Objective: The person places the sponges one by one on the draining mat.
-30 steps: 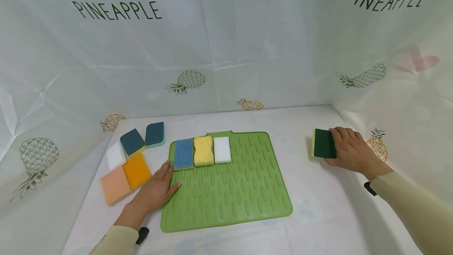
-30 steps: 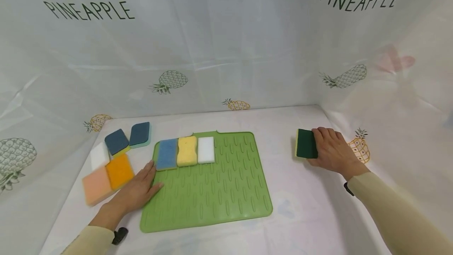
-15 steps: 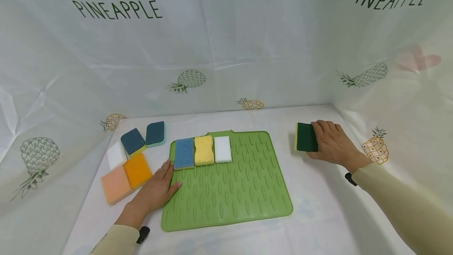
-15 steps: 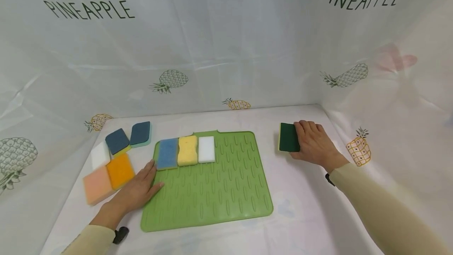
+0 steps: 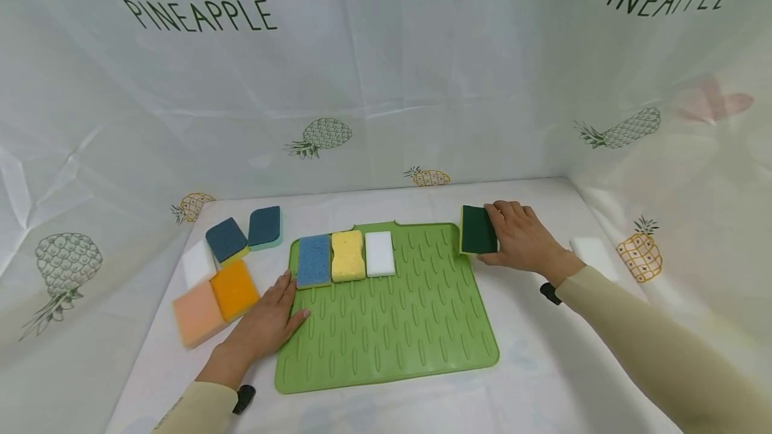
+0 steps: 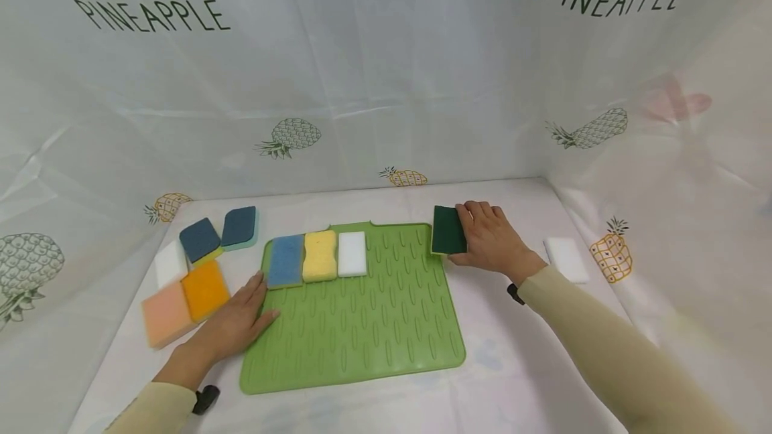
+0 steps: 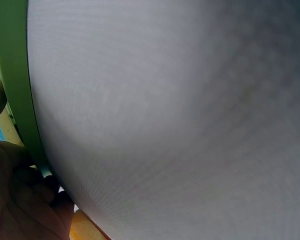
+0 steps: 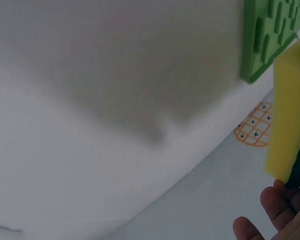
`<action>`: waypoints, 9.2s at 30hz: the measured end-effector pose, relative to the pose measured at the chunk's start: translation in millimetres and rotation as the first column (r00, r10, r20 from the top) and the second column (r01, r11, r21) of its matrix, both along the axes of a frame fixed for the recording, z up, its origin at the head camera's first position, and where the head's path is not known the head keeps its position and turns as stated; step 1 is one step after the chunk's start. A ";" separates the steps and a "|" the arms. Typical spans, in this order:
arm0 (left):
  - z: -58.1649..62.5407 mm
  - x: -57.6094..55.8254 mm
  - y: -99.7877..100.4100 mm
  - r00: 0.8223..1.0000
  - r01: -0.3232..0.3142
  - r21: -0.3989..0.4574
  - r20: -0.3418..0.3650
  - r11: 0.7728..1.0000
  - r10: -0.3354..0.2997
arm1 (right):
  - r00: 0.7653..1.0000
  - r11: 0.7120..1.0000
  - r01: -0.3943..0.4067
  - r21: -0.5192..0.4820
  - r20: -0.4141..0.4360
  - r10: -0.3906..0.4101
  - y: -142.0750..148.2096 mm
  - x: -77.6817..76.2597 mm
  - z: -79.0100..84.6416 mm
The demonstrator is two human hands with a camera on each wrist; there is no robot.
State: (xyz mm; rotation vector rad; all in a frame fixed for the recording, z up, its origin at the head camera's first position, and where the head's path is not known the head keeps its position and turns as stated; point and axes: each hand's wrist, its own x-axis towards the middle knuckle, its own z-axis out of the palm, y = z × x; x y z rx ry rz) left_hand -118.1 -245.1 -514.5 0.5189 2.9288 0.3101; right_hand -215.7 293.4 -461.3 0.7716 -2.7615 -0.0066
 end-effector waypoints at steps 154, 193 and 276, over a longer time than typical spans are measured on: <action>-2.2 0.8 2.0 0.999 0.005 -0.005 -0.035 1.000 -0.005 | 0.981 0.983 0.163 0.079 0.097 -0.170 208.7 66.8 -15.6; -0.9 0.8 1.5 1.000 -0.009 0.013 -0.010 1.000 0.009 | 0.993 0.989 0.120 0.083 -0.027 -0.118 153.0 36.4 -13.2; -3.2 1.6 0.6 1.000 -0.022 -0.003 -0.003 1.000 0.022 | 0.913 0.999 -0.042 0.019 0.408 0.031 -68.2 -24.9 -29.1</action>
